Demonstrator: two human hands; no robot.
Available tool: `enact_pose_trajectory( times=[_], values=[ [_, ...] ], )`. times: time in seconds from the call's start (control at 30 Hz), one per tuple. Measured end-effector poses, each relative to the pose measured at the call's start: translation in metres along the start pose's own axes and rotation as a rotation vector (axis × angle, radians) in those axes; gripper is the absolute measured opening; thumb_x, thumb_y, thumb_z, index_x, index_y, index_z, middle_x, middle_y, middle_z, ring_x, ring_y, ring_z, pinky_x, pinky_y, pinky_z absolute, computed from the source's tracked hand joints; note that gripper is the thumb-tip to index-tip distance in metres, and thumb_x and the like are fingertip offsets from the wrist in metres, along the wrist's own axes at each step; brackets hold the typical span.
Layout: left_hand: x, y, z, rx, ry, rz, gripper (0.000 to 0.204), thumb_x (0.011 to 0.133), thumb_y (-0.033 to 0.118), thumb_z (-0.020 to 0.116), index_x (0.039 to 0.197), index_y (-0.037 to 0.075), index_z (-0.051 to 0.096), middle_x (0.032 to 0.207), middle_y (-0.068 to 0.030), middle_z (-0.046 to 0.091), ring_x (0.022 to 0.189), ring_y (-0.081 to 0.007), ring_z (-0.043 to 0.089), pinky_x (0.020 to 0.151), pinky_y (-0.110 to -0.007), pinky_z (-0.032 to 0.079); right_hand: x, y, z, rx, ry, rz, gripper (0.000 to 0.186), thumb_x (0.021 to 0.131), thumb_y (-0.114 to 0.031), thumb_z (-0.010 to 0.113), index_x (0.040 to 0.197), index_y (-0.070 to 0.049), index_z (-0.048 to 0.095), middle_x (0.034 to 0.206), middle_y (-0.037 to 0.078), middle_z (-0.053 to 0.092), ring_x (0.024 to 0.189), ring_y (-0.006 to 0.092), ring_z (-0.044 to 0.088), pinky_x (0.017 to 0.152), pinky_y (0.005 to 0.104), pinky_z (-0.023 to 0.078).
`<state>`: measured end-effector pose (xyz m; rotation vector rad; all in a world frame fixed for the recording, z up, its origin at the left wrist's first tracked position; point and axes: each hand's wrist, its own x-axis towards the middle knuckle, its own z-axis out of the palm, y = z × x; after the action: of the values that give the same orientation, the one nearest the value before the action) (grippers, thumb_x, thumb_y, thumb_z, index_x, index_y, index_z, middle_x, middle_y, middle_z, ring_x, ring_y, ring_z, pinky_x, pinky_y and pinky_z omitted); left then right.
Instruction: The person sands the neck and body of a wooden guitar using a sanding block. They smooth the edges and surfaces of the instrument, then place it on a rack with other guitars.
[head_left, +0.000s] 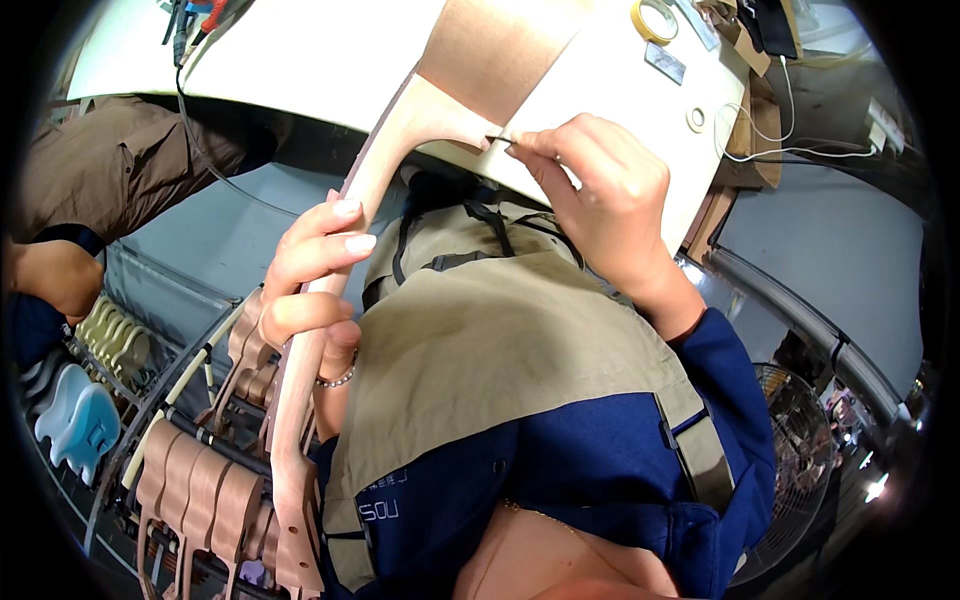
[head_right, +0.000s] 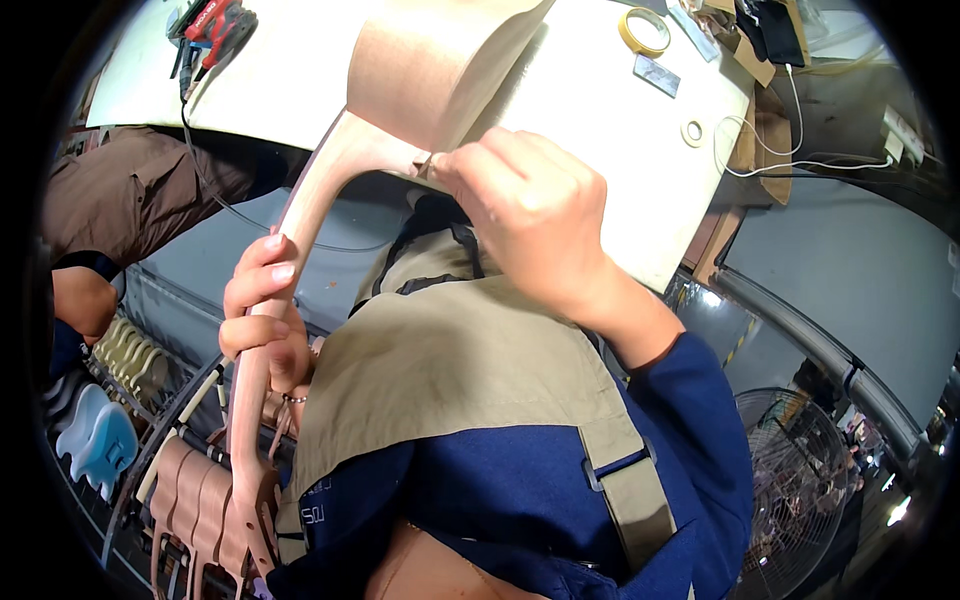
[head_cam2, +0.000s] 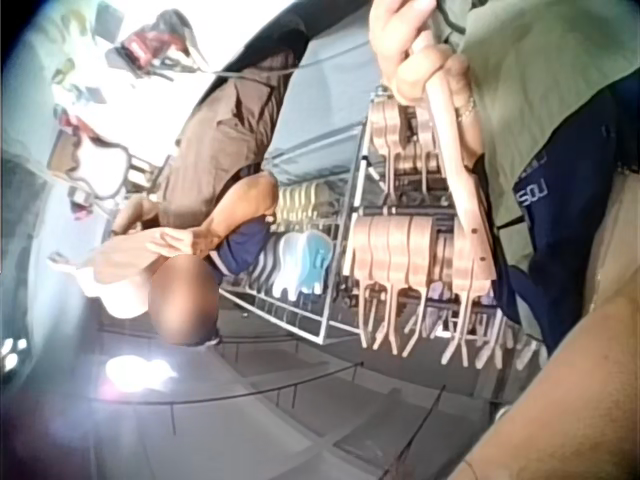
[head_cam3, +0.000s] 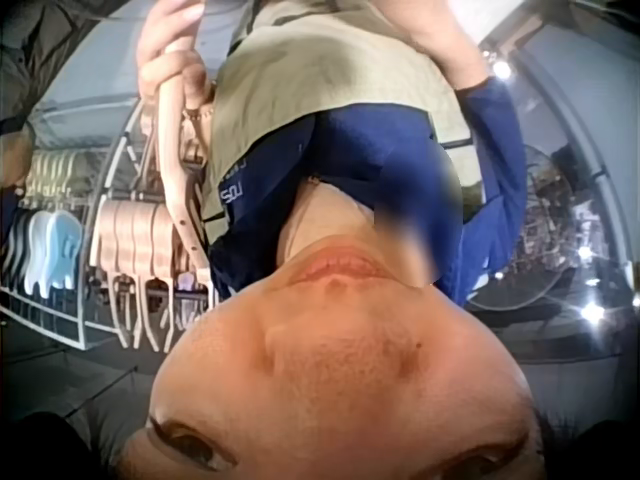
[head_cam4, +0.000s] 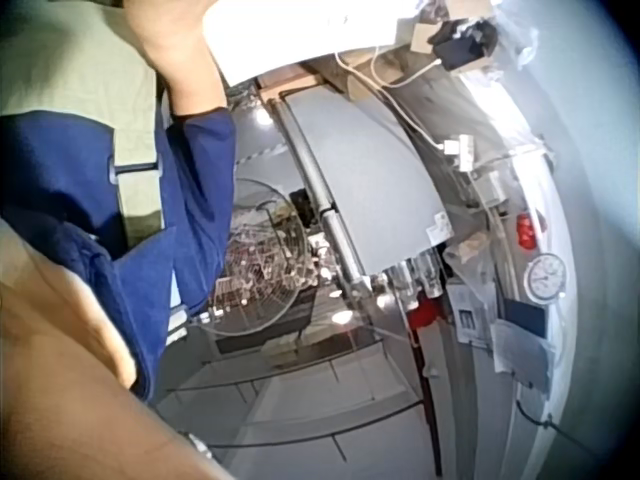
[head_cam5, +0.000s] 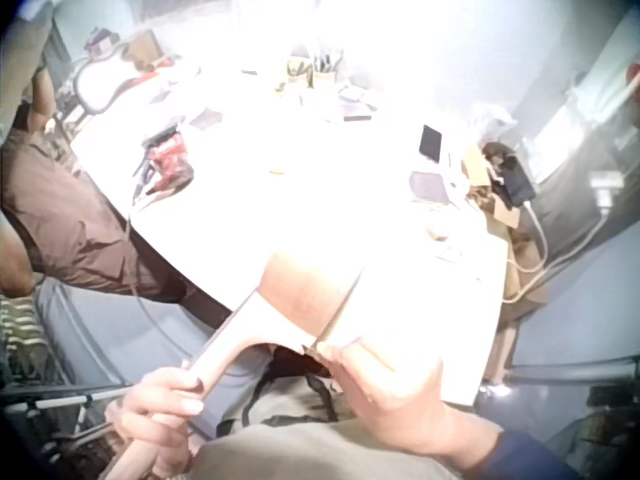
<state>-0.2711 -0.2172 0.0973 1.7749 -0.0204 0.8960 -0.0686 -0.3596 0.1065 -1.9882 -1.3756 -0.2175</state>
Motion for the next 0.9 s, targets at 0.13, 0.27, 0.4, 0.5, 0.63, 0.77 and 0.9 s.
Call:
enact_pose_trajectory(
  times=[0.13,0.27,0.4,0.5,0.63,0.77,0.9],
  values=[
    [0.002,0.000,0.000,-0.012,-0.006,0.005,0.017,0.091,0.026,0.054,0.087,0.010,0.046,0.106,-0.0189,0.058,0.111,-0.0383,0.051,0.102,-0.052,0.034,0.001,0.002,0.000,0.008,0.011,0.016,0.011,0.065,-0.007,0.071,0.071,-0.010,0.062,0.060,0.003,0.054,0.055,0.0199,0.056,0.047,0.0305,0.044],
    [0.001,-0.002,-0.006,0.023,-0.037,0.020,0.016,0.091,0.024,0.053,0.089,0.010,0.047,0.107,-0.0193,0.058,0.111,-0.0389,0.051,0.101,-0.052,0.034,0.001,0.003,-0.002,0.024,-0.015,0.013,0.011,0.066,-0.007,0.071,0.071,-0.010,0.062,0.061,0.003,0.055,0.056,0.0199,0.057,0.047,0.0305,0.044],
    [0.000,-0.001,-0.008,0.033,-0.047,0.001,0.018,0.091,0.027,0.051,0.088,0.010,0.046,0.107,-0.0206,0.057,0.110,-0.0404,0.051,0.098,-0.054,0.036,-0.003,-0.005,-0.006,0.008,-0.096,-0.003,0.011,0.066,-0.008,0.072,0.071,-0.009,0.062,0.061,0.003,0.056,0.056,0.0198,0.057,0.047,0.0306,0.044],
    [-0.001,-0.007,-0.009,0.084,-0.048,0.047,0.027,0.092,0.036,0.049,0.086,0.009,0.046,0.106,-0.0226,0.057,0.107,-0.0421,0.053,0.091,-0.057,0.040,-0.004,-0.003,-0.003,0.087,-0.073,0.006,0.011,0.066,-0.008,0.071,0.071,-0.009,0.062,0.060,0.003,0.054,0.055,0.0194,0.057,0.047,0.0305,0.044],
    [-0.002,-0.006,-0.010,0.090,-0.048,0.048,0.027,0.092,0.036,0.049,0.087,0.009,0.046,0.106,-0.0228,0.057,0.106,-0.0422,0.053,0.091,-0.057,0.041,0.003,0.002,0.000,0.015,0.003,-0.013,0.010,0.067,-0.008,0.070,0.070,-0.009,0.061,0.058,0.003,0.050,0.051,0.0187,0.053,0.045,0.0299,0.042],
    [0.000,-0.010,-0.008,0.072,-0.039,0.073,0.027,0.092,0.036,0.048,0.087,0.010,0.045,0.106,-0.0232,0.058,0.106,-0.0423,0.053,0.090,-0.056,0.041,-0.007,-0.006,0.002,0.046,-0.102,-0.088,0.008,0.066,-0.008,0.069,0.069,-0.010,0.062,0.058,0.003,0.049,0.051,0.0182,0.052,0.045,0.0303,0.041],
    [0.001,-0.001,-0.005,0.014,-0.039,0.028,0.014,0.091,0.023,0.052,0.089,0.010,0.046,0.106,-0.0206,0.058,0.110,-0.0398,0.051,0.100,-0.052,0.035,0.006,-0.001,0.001,0.078,0.070,-0.056,0.008,0.066,-0.009,0.069,0.069,-0.011,0.062,0.057,0.002,0.048,0.049,0.0177,0.051,0.044,0.0301,0.040]
  ],
)
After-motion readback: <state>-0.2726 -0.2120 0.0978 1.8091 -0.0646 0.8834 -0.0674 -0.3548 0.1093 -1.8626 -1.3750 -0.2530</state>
